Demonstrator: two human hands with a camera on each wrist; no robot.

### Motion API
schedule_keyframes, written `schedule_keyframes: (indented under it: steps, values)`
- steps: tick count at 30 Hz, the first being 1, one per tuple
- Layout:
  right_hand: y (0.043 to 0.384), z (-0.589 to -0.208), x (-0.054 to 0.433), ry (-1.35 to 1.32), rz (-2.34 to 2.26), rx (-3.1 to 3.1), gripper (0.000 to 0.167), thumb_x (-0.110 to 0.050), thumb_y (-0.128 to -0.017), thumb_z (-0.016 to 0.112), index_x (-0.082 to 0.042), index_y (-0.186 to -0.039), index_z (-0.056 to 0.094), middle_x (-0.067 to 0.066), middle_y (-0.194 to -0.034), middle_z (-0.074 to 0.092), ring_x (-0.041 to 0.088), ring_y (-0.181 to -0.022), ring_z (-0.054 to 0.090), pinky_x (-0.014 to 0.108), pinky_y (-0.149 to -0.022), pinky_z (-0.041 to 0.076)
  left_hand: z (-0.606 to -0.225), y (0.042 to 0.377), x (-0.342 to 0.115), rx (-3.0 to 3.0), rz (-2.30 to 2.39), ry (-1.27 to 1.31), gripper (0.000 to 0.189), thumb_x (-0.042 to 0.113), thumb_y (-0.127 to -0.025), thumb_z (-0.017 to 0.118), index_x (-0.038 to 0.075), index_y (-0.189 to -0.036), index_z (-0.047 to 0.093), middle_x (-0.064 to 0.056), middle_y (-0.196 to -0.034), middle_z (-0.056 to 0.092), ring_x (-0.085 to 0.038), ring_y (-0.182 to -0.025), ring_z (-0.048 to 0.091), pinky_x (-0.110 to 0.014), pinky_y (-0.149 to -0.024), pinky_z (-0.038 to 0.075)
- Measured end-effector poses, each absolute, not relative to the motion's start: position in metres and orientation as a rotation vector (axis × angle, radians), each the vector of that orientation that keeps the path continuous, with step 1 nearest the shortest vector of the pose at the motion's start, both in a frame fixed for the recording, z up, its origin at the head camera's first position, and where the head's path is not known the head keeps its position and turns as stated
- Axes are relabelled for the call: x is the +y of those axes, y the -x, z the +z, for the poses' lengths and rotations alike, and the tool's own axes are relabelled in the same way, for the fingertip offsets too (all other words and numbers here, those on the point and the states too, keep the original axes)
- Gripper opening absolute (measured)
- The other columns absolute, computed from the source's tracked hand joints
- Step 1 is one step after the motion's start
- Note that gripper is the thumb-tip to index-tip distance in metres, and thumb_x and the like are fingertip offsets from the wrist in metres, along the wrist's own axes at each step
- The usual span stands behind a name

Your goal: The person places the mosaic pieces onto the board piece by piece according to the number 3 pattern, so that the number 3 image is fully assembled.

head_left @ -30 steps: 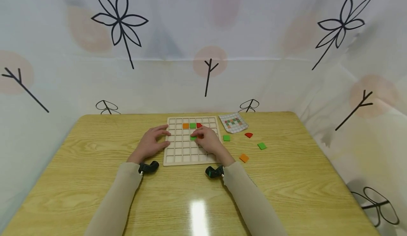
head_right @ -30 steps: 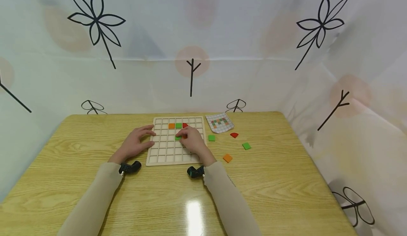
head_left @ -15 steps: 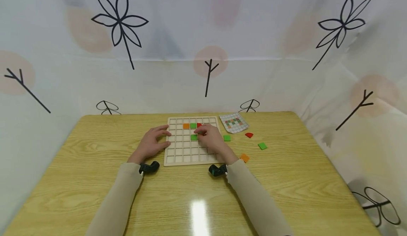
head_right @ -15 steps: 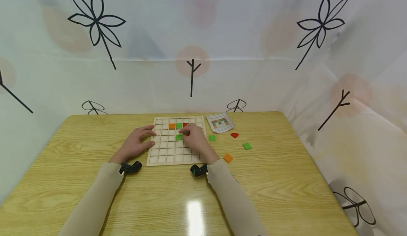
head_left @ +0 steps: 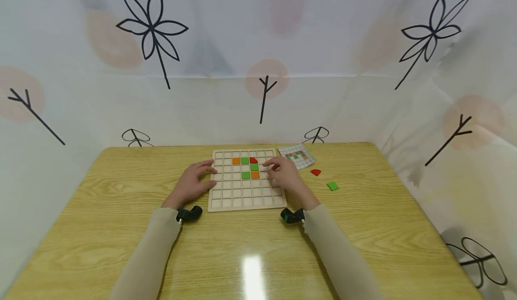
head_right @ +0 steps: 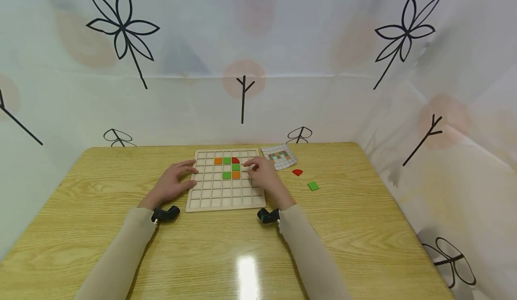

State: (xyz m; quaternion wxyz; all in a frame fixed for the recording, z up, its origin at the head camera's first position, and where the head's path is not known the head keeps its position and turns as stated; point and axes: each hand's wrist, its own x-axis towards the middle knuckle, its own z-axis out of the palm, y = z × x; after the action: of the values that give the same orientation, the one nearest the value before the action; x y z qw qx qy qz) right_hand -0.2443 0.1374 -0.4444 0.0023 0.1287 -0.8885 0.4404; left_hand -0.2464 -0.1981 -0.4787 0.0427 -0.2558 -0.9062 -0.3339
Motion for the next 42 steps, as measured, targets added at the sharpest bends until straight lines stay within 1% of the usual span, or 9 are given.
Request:
schedule_keyframes:
  steps: [2,5,7,8,12,15,20,32,42]
  values:
    - [0.244,-0.445,0.145,-0.386,1.375,-2.785,0.019,-0.004,-0.093,0.066,-0.006,-0.111,0.074,0.01,-0.107,0.066,0.029,-0.098,0.061,0.034,-0.066,0.051,-0.479,0.247,-0.198,-2.773,-1.017,0.781,0.031,0.027,-0.092,0.072,0.012,-0.119,0.069,-0.008,-0.152,0.045,-0.035,-0.137,0.039,-0.056,-0.111,0.029]
    - [0.244,-0.447,0.156,-0.358,1.364,-2.784,0.02,-0.004,-0.093,0.066,-0.005,-0.111,0.074,0.011,-0.103,0.066,0.035,-0.123,0.054,0.035,-0.071,0.052,-0.48,0.247,-0.199,-2.771,-1.013,0.785,0.031,0.027,-0.092,0.071,0.012,-0.119,0.069,-0.008,-0.152,0.045,-0.035,-0.137,0.039,-0.056,-0.112,0.029]
    - [0.243,-0.448,0.163,-0.347,1.352,-2.793,0.02,-0.004,-0.094,0.065,-0.005,-0.112,0.074,0.011,-0.105,0.067,0.036,-0.125,0.053,0.035,-0.073,0.052,-0.48,0.247,-0.199,-2.772,-1.004,0.786,0.031,0.028,-0.093,0.071,0.012,-0.119,0.069,-0.008,-0.152,0.045,-0.035,-0.138,0.039,-0.056,-0.112,0.029]
    - [0.242,-0.449,0.166,-0.342,1.344,-2.8,0.02,-0.004,-0.094,0.064,-0.005,-0.112,0.074,0.011,-0.106,0.067,0.035,-0.124,0.053,0.035,-0.074,0.051,-0.48,0.247,-0.199,-2.773,-1.004,0.787,0.031,0.028,-0.093,0.071,0.012,-0.12,0.069,-0.009,-0.152,0.045,-0.035,-0.138,0.039,-0.056,-0.112,0.028]
    - [0.239,-0.45,0.177,-0.335,1.342,-2.828,0.021,-0.005,-0.094,0.064,-0.005,-0.114,0.072,0.011,-0.112,0.066,0.03,-0.096,0.06,0.037,-0.072,0.05,-0.48,0.247,-0.198,-2.777,-0.999,0.784,0.031,0.027,-0.093,0.071,0.012,-0.12,0.069,-0.009,-0.152,0.045,-0.035,-0.138,0.039,-0.056,-0.112,0.028]
    - [0.237,-0.451,0.184,-0.313,1.334,-2.855,0.021,-0.005,-0.094,0.066,-0.007,-0.115,0.072,0.011,-0.116,0.064,0.027,-0.099,0.059,0.04,-0.079,0.051,-0.478,0.246,-0.198,-2.768,-1.025,0.782,0.03,0.026,-0.092,0.071,0.012,-0.119,0.069,-0.009,-0.152,0.045,-0.035,-0.138,0.039,-0.056,-0.112,0.029]
    - [0.236,-0.454,0.193,-0.312,1.296,-2.879,0.021,-0.006,-0.094,0.067,-0.008,-0.115,0.072,0.012,-0.119,0.064,0.028,-0.104,0.059,0.045,-0.086,0.051,-0.477,0.245,-0.197,-2.763,-1.036,0.781,0.029,0.025,-0.092,0.072,0.012,-0.118,0.07,-0.01,-0.151,0.046,-0.036,-0.138,0.039,-0.057,-0.111,0.03]
    - [0.236,-0.457,0.193,-0.337,1.211,-2.929,0.022,-0.009,-0.093,0.07,-0.009,-0.115,0.073,0.011,-0.118,0.065,0.028,-0.103,0.059,0.045,-0.089,0.05,-0.476,0.243,-0.198,-2.777,-1.047,0.773,0.03,0.026,-0.092,0.072,0.012,-0.119,0.07,-0.008,-0.152,0.045,-0.035,-0.139,0.038,-0.057,-0.112,0.028]
    - [0.239,-0.454,0.189,-0.408,1.148,-2.926,0.021,-0.01,-0.092,0.071,-0.007,-0.113,0.073,0.008,-0.107,0.067,0.025,-0.093,0.059,0.042,-0.08,0.051,-0.477,0.243,-0.198,-2.776,-1.046,0.771,0.03,0.026,-0.093,0.071,0.013,-0.119,0.069,-0.009,-0.152,0.045,-0.035,-0.139,0.037,-0.058,-0.112,0.028]
